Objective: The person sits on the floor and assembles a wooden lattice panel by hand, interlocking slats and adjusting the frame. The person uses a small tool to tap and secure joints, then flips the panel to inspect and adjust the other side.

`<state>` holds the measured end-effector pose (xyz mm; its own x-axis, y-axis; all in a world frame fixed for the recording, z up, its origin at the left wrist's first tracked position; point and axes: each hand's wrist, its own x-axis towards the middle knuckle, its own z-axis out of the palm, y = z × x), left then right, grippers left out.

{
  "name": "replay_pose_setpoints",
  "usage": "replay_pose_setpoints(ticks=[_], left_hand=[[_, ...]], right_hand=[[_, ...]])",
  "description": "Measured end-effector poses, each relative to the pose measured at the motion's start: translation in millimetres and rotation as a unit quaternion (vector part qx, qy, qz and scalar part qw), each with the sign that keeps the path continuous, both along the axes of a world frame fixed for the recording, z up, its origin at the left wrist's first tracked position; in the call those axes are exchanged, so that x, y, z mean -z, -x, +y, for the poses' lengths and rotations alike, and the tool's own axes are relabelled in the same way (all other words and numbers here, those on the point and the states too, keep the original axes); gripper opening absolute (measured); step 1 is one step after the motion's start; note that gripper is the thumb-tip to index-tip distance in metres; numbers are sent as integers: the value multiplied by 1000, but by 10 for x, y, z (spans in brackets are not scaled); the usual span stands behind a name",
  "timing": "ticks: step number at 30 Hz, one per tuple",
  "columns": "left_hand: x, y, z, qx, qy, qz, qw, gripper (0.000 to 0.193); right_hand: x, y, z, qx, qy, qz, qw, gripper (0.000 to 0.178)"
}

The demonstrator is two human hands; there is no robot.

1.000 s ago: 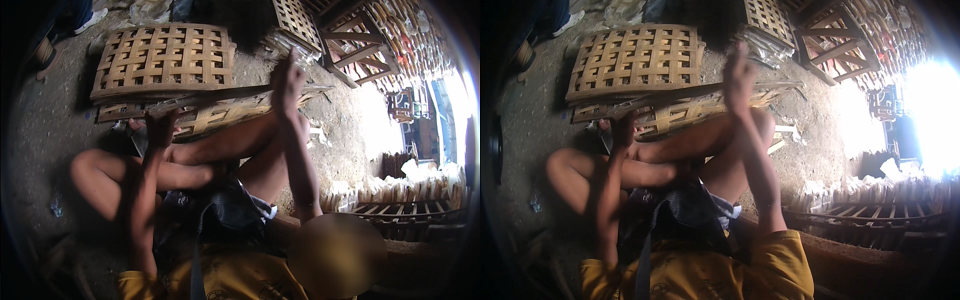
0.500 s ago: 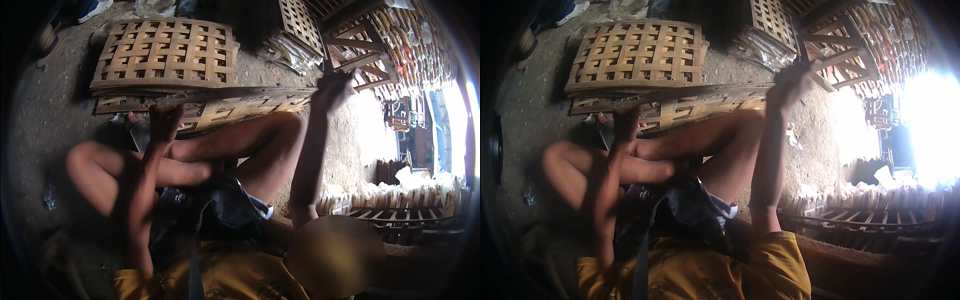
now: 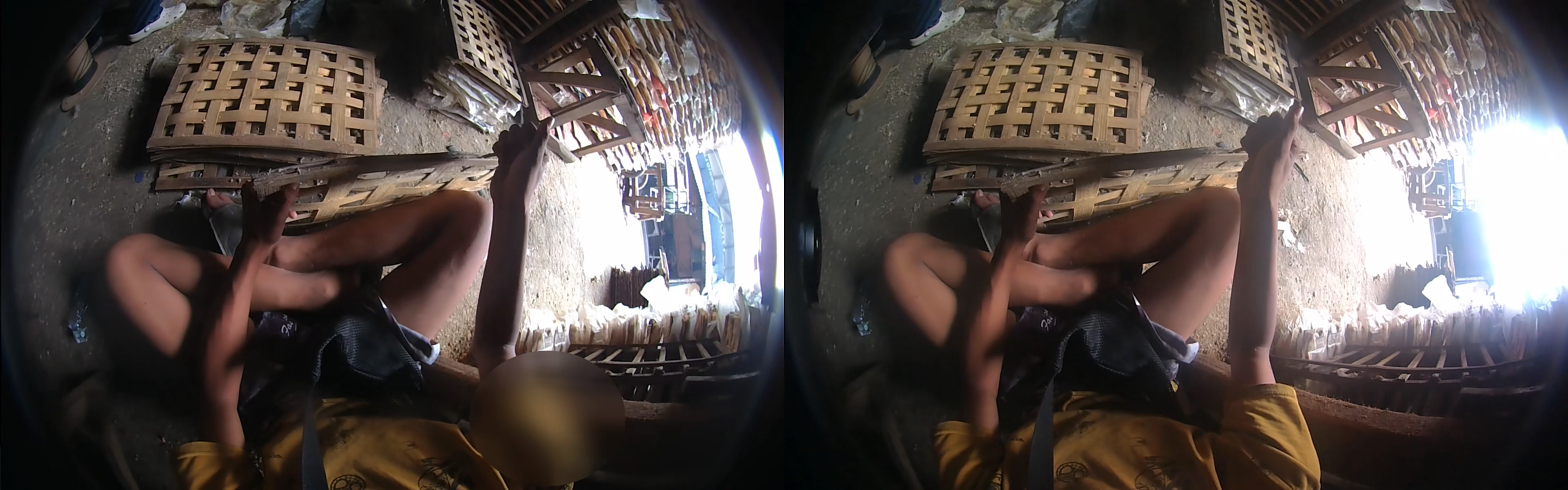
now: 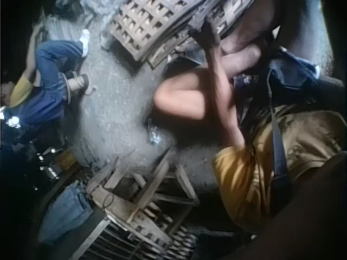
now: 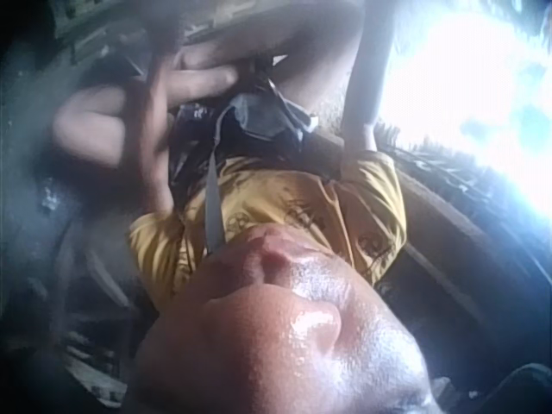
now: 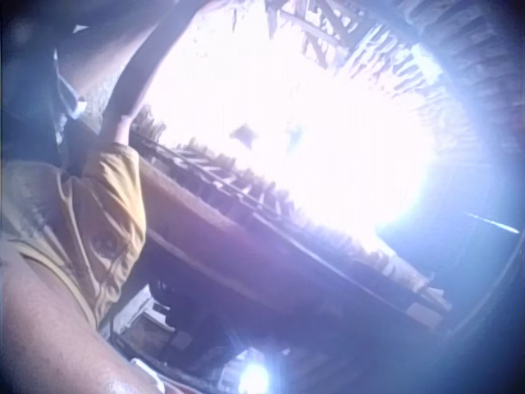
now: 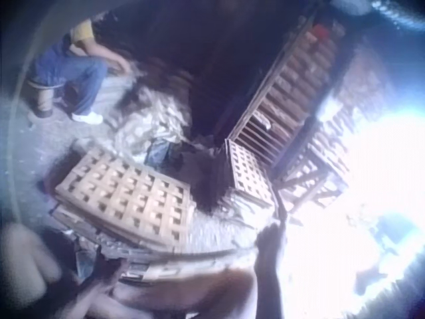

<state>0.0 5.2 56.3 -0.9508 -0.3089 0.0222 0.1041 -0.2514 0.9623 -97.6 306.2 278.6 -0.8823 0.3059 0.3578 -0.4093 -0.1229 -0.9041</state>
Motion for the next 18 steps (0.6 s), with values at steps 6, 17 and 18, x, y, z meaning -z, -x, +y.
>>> replay_pose_setpoints(ticks=[6, 17, 18], left_hand=[[-63, 24, -80, 64, 6, -56, 996, 66], [-54, 19, -68, 32, 26, -50, 998, 46], [-55, 18, -73, 41, 33, -46, 998, 47]], right_hand=[[69, 95, 87, -45, -17, -14, 999, 57], [253, 212, 69, -81, -55, -28, 995, 59], [273, 152, -51, -64, -103, -44, 992, 58]])
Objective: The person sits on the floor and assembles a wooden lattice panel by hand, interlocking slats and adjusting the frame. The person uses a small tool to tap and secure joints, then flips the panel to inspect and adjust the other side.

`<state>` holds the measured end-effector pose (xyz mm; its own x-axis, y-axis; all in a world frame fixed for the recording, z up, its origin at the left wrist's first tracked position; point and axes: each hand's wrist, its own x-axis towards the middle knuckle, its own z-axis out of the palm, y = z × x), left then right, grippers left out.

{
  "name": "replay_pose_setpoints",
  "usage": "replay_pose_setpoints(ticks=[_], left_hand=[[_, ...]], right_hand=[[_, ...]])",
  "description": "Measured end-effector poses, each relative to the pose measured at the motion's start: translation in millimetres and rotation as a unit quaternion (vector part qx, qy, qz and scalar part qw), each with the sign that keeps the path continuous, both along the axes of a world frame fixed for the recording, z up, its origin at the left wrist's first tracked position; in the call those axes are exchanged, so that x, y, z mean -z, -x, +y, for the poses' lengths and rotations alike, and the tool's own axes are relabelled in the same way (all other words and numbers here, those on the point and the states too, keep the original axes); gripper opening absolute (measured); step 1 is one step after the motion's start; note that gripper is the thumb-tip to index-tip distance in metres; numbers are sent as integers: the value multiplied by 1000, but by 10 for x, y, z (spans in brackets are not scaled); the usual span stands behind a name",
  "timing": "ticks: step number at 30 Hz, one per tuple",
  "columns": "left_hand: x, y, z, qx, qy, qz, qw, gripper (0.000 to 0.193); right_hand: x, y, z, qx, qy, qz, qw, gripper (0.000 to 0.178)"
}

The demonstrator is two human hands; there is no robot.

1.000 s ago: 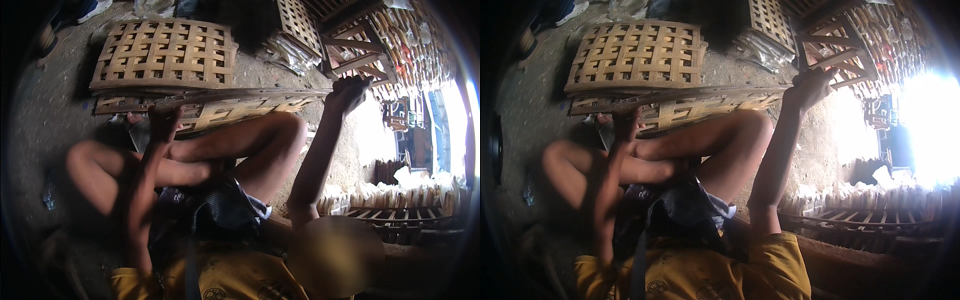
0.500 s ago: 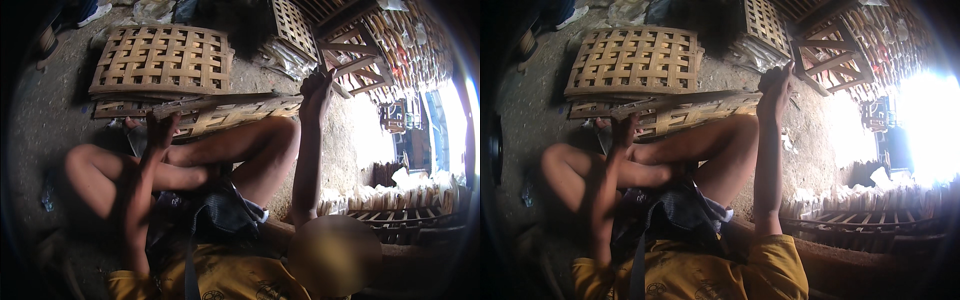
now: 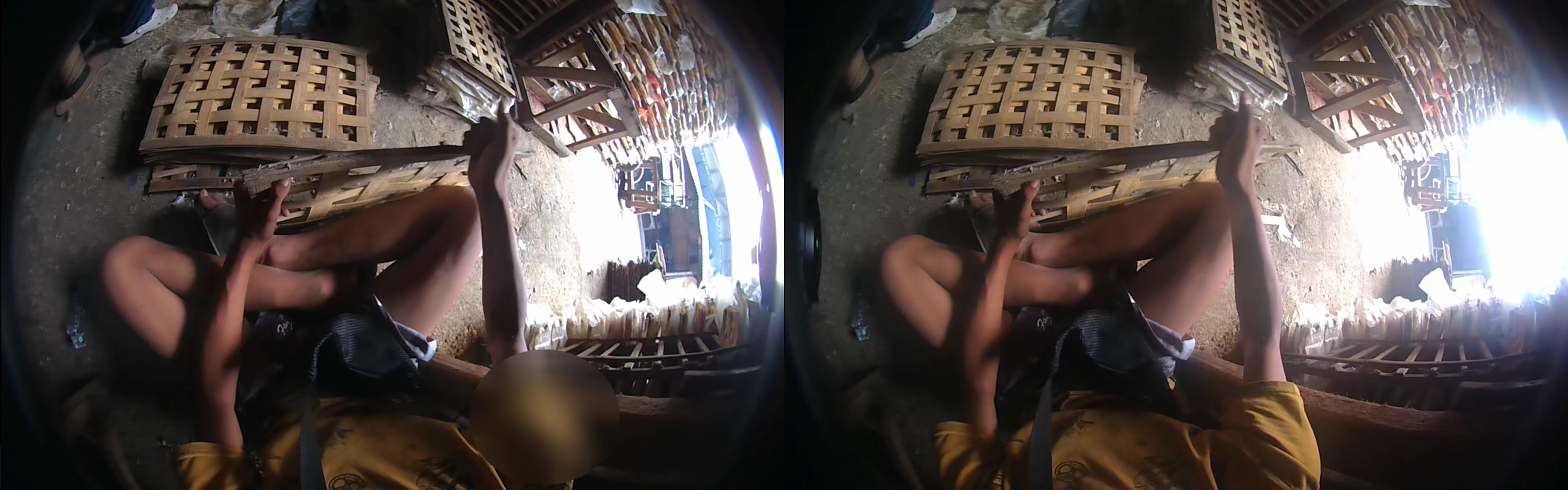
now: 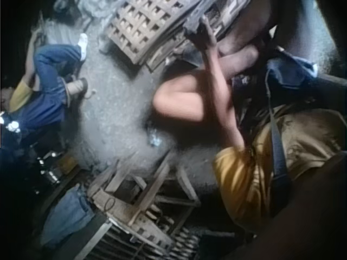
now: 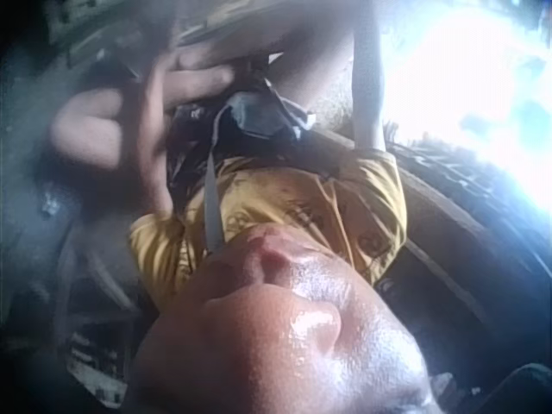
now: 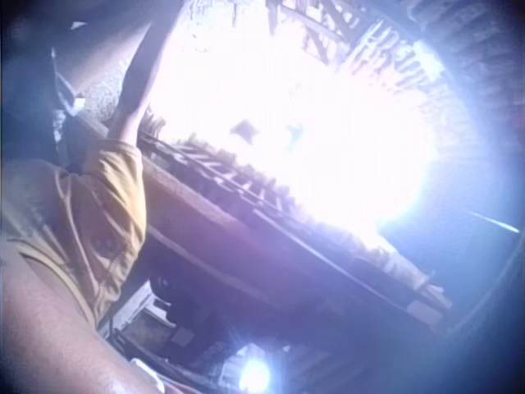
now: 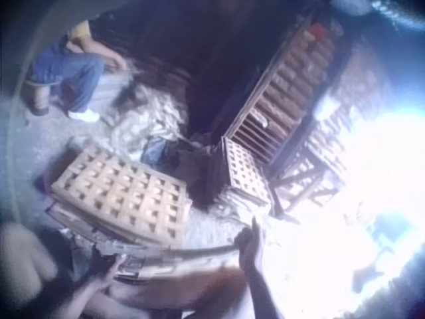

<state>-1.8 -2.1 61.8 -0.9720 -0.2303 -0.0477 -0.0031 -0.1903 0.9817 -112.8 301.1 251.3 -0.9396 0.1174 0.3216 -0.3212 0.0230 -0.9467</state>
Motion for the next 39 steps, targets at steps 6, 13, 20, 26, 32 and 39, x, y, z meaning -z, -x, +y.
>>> replay_pose_setpoints(ticks=[6, 13, 20, 26, 32, 39], left_hand=[[-31, -62, 85, -62, -46, -5, 997, 51], [11, 2, 176, -81, -38, -1, 996, 52], [223, 37, 64, -58, 52, -27, 997, 48], [381, 91, 47, -85, 76, 13, 993, 48], [433, 101, 2, -61, 68, 18, 996, 50], [185, -31, -3, -59, 33, -27, 997, 51]], right_hand=[[-36, 38, 211, -27, 109, -3, 994, 53], [-34, 35, 225, -10, 75, 16, 997, 52], [-70, 30, 147, 0, 85, 39, 996, 44], [-106, 78, 146, 17, 106, -7, 994, 50], [-80, -32, 286, -49, 123, 39, 990, 39], [-620, -73, 1096, 53, 205, 80, 974, 33]])
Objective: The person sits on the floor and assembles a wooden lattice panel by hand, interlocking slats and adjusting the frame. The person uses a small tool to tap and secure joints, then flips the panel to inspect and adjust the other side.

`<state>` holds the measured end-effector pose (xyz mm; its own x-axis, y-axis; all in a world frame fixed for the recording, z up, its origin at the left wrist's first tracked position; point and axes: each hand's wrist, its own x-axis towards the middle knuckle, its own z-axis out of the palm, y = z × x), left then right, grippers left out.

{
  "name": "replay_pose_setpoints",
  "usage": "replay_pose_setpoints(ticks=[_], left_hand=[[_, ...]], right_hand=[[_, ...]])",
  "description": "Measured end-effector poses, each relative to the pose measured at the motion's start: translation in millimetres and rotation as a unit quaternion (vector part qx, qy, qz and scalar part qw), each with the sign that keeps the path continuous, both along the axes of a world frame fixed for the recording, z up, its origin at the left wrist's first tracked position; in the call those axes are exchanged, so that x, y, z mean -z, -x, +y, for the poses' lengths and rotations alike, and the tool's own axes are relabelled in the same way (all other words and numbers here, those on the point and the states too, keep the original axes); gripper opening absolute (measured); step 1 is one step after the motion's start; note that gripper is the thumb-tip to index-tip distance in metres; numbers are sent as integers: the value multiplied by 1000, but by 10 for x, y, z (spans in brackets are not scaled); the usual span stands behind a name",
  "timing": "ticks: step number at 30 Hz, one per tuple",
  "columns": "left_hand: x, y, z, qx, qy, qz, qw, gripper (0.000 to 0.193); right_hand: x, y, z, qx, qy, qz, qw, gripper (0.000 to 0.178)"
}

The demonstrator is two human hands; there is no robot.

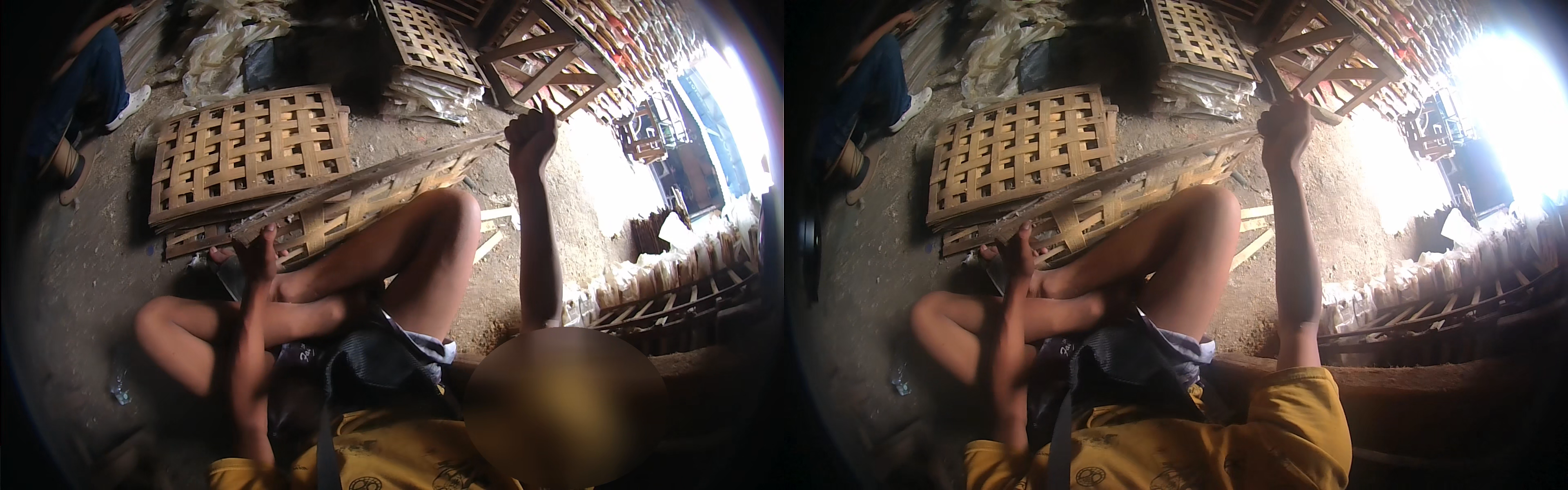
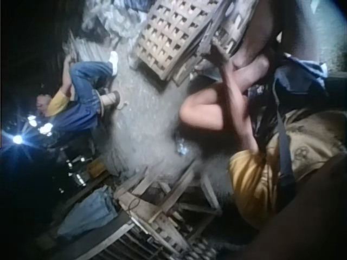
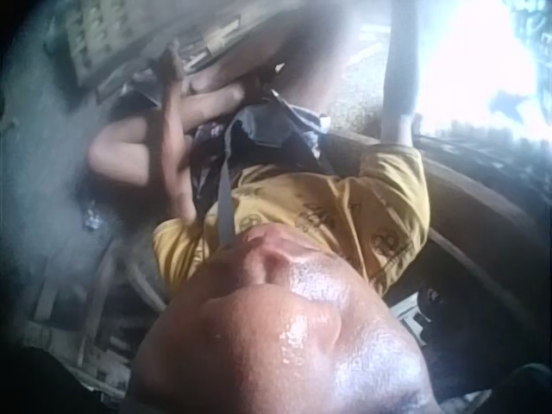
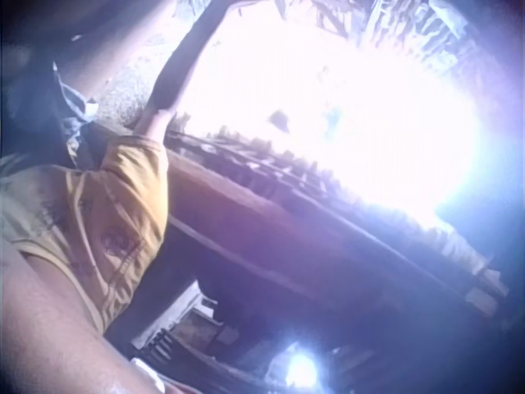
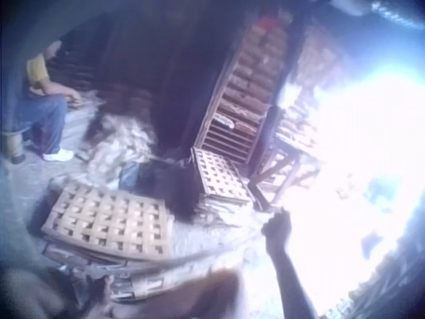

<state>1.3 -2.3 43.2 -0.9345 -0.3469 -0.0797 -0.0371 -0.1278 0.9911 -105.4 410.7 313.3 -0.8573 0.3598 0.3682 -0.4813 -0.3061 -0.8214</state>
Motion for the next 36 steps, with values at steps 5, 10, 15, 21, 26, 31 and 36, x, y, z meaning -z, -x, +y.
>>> replay_pose_setpoints(ticks=[5, 10, 15, 21, 26, 31, 36], left_hand=[[-6, -17, -31, 29, -12, 2, 1000, 58], [-38, -21, -62, 77, -50, -17, 996, 70], [-90, 1, 163, -101, -27, 33, 994, 46], [49, 6, -9, -23, -11, 15, 1000, 48], [108, 32, -58, -4, -14, 8, 1000, 51], [99, 48, -56, 27, -25, -2, 999, 56], [19, 30, -1, 33, -25, -12, 999, 61]], right_hand=[[353, 245, 119, -111, 29, -2, 993, 19], [403, 225, -191, -131, 45, -35, 990, 36], [484, 271, -305, -160, 47, -67, 984, 22], [438, 263, -313, -141, 36, -81, 986, 35], [427, 310, -321, -105, 6, -117, 988, 49], [411, 415, -242, -116, 15, -136, 984, 41], [344, 526, -309, -1, -38, -148, 988, 41]])
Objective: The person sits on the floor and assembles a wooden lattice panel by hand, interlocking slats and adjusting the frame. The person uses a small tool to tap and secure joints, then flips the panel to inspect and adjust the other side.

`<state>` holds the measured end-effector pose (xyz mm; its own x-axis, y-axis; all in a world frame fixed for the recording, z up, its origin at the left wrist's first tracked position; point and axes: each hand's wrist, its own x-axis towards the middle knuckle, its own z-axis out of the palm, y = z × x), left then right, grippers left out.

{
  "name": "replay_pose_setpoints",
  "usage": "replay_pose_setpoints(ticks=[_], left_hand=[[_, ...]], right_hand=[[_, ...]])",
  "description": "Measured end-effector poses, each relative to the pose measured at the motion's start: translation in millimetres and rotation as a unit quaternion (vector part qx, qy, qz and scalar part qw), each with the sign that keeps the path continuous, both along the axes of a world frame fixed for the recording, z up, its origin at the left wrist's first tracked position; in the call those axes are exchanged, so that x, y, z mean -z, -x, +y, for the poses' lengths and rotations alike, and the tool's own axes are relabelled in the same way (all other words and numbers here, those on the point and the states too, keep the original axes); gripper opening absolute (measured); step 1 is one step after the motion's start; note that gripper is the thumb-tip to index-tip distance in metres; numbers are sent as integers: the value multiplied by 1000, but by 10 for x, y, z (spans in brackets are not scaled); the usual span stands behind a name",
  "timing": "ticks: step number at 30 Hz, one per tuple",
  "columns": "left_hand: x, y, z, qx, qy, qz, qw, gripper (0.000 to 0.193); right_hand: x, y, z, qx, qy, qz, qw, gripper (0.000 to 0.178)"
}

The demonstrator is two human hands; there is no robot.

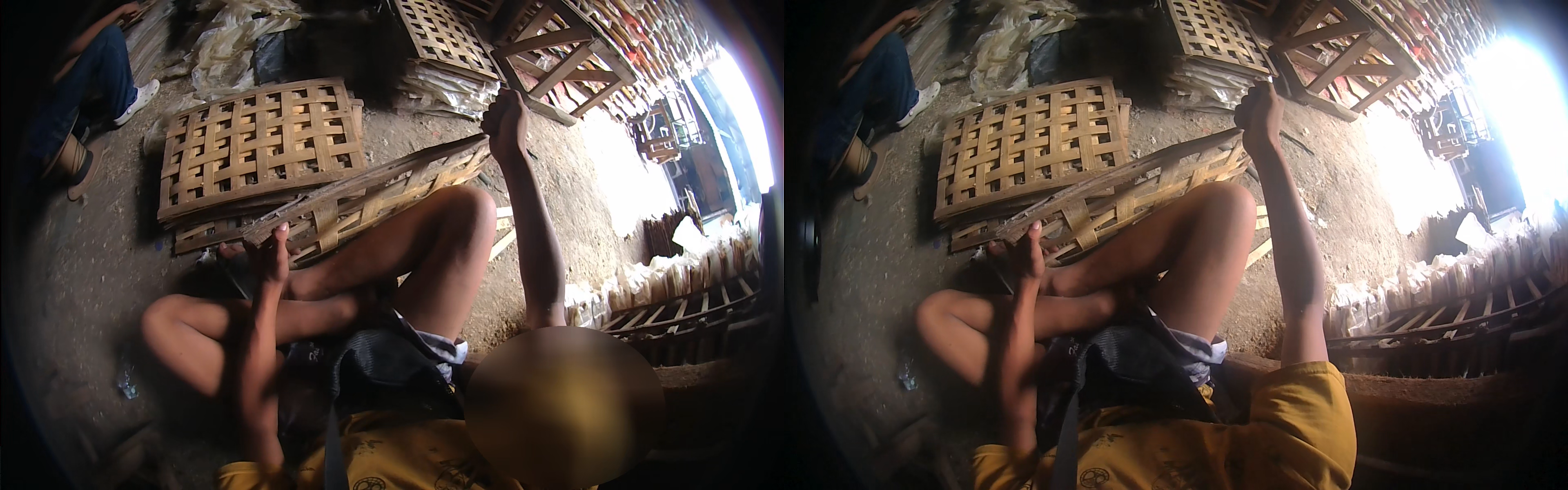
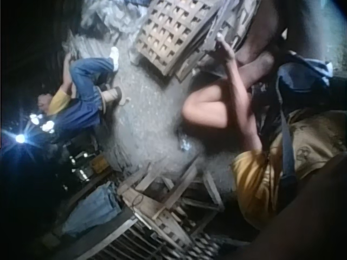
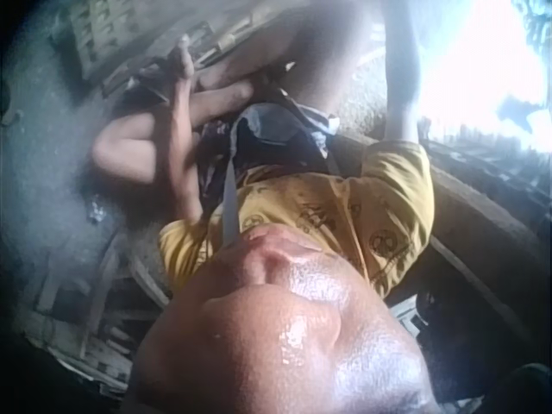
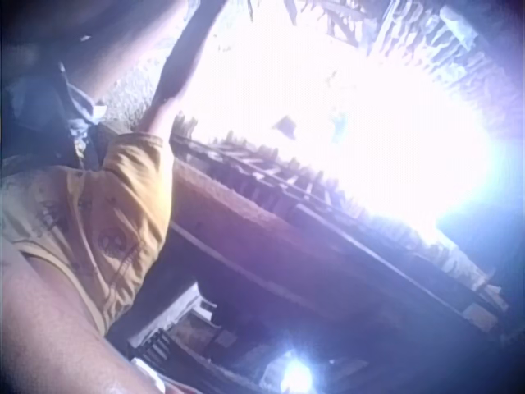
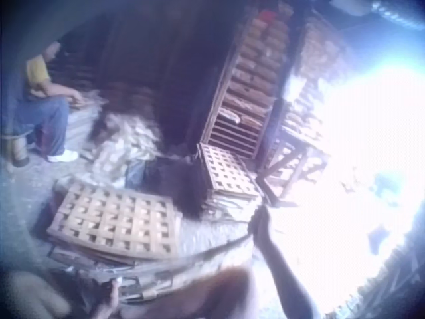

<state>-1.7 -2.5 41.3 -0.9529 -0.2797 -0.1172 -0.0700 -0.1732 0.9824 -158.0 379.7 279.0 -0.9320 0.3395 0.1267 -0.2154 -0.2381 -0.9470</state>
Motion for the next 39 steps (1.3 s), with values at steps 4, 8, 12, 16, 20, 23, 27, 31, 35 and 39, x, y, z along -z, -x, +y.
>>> replay_pose_setpoints(ticks=[4, 8, 12, 16, 20, 23, 27, 31, 35, 39], left_hand=[[107, 33, 32, -53, 32, 21, 998, 52], [153, 58, 83, -69, 29, 65, 995, 52], [110, -17, 95, -34, 41, 78, 996, 51], [81, -61, -7, 22, 10, 42, 999, 55], [97, -66, -39, 13, -1, 60, 998, 61], [139, -98, -22, 4, -11, 52, 999, 61], [70, -86, 109, -68, 8, 13, 998, 46], [187, -71, 53, -48, 31, 26, 998, 46], [339, -47, -19, -37, 46, 43, 997, 46], [494, -19, -103, -36, 62, 59, 996, 47]], right_hand=[[82, -70, -212, 0, -29, 55, 998, 40], [140, -206, -270, -5, -55, 67, 996, 36], [138, 21, 150, -2, -1, 17, 1000, 34], [172, 153, 53, -13, 1, 39, 999, 34], [30, 296, 450, 154, -66, 58, 984, 35], [-145, 214, 1067, 205, -19, 53, 977, 38], [-143, -29, 1365, 154, 25, 91, 984, 42], [-79, -91, 1369, 69, 39, 131, 988, 47], [-41, 28, 1284, 19, 54, 128, 990, 48], [-6, 205, 1283, 6, 61, 116, 991, 38]])
